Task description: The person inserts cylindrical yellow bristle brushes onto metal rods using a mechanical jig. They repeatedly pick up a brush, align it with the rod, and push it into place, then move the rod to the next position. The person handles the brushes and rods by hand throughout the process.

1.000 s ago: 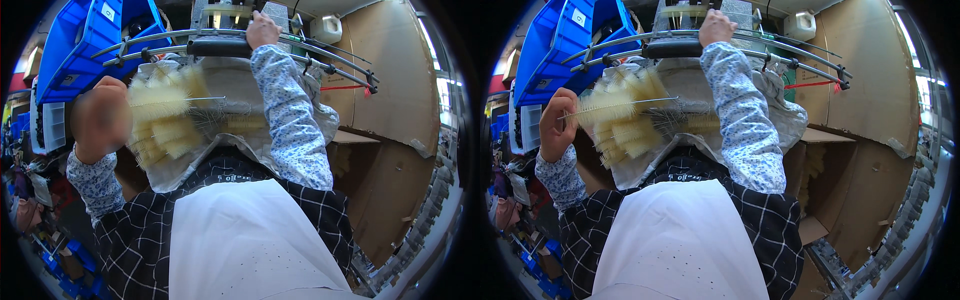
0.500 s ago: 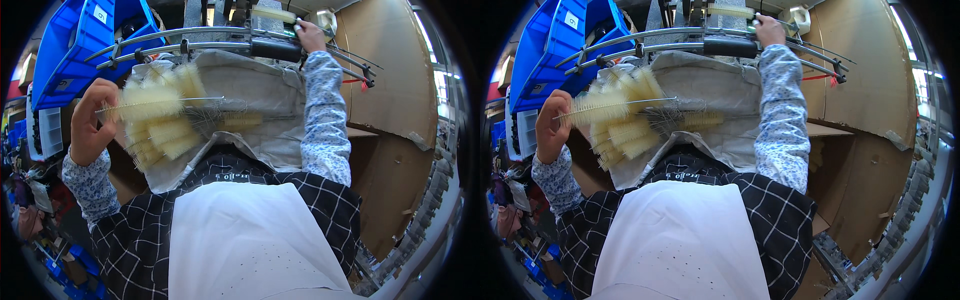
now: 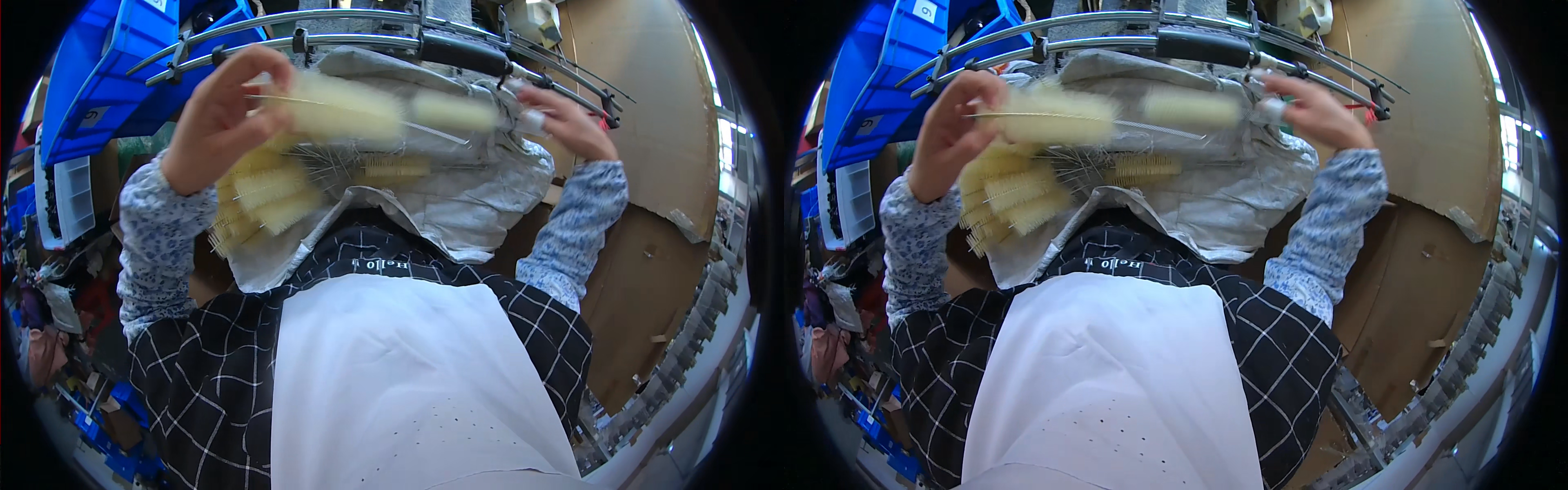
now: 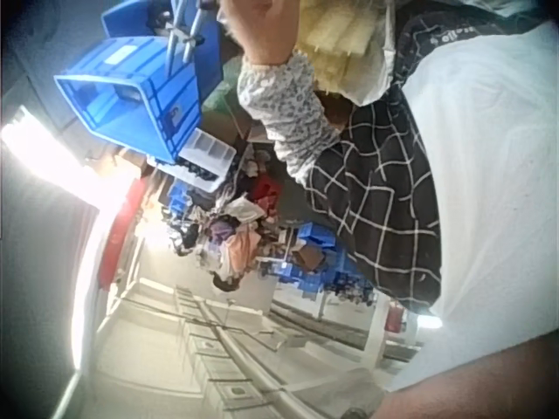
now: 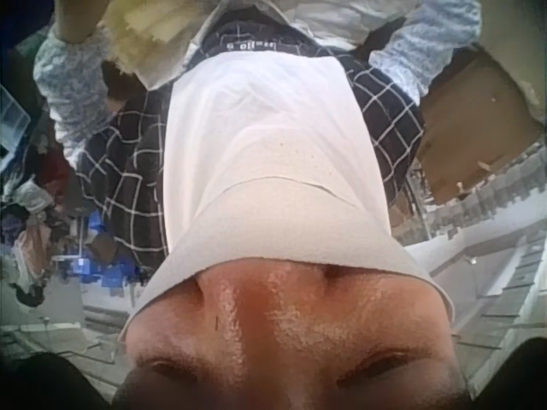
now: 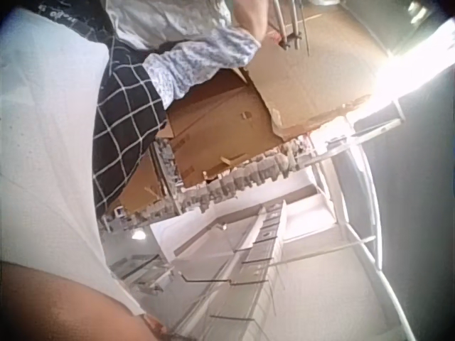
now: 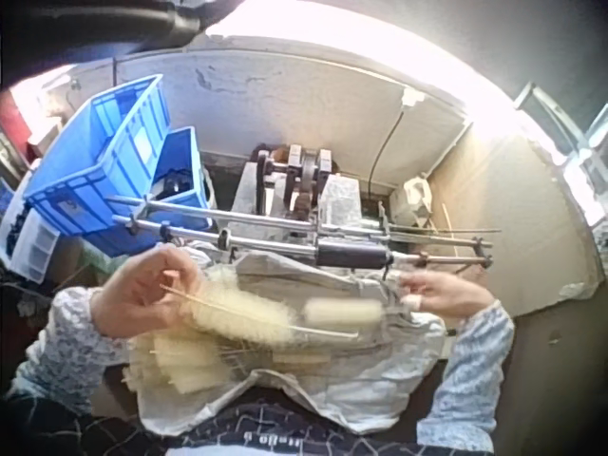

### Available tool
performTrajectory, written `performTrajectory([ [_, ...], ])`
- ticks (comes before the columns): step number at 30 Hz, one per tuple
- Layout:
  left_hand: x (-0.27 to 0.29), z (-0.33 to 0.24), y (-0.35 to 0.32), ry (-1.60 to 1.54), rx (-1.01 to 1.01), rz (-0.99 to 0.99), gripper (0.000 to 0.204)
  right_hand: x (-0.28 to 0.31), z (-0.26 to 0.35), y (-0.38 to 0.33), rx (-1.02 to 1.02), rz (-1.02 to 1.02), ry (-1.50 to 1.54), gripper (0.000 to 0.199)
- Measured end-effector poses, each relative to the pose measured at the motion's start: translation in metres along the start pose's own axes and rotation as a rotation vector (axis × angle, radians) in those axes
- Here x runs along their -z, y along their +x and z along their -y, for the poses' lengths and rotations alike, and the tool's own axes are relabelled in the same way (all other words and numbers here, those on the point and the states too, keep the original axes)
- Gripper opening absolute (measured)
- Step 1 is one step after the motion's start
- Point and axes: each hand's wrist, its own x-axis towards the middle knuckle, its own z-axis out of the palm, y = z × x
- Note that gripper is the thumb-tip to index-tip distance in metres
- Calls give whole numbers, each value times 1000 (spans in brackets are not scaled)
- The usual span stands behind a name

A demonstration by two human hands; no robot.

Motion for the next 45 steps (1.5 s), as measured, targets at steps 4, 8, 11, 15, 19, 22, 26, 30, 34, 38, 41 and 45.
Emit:
performTrajectory([
  [4, -34, 32, 16, 214, -158, 50, 31, -79, 72, 11, 307, 282, 222, 39],
  [8, -41, 24, 1, 282, -29, -135, 47, -128, 100, 32, 390, 181, 685, 31],
  [11, -20, 17, -34, 914, 104, 73, 51, -88, 52, 77, 281, -575, -185, 24],
  [15, -17, 33, -76, 1393, 286, 349, 50, -39, 8, 129, -4, -875, -682, 30],
  [19, -20, 38, -84, 1244, 382, 318, 46, -37, 5, 148, -116, -836, -688, 30],
  [22, -12, 32, -83, 1082, 367, 213, 39, -37, 11, 155, -120, -809, -710, 30],
  [26, -3, 21, -79, 839, 360, 58, 31, -36, 10, 160, -51, -795, -753, 29],
  [30, 6, 5, -76, 700, 221, -157, 27, -37, 14, 157, -101, -794, -736, 29],
  [34, 13, -22, -75, 618, 206, -270, 28, -37, 10, 154, -34, -798, -705, 30],
  [38, 16, -30, -80, 645, 167, -316, 33, -38, 6, 156, -77, -835, -674, 31],
  [41, 15, -31, -82, 618, 143, -334, 36, -35, 2, 157, -15, -819, -650, 31],
  [45, 14, -24, -86, 545, 92, -359, 42, -31, -6, 168, -38, -750, -649, 32],
])
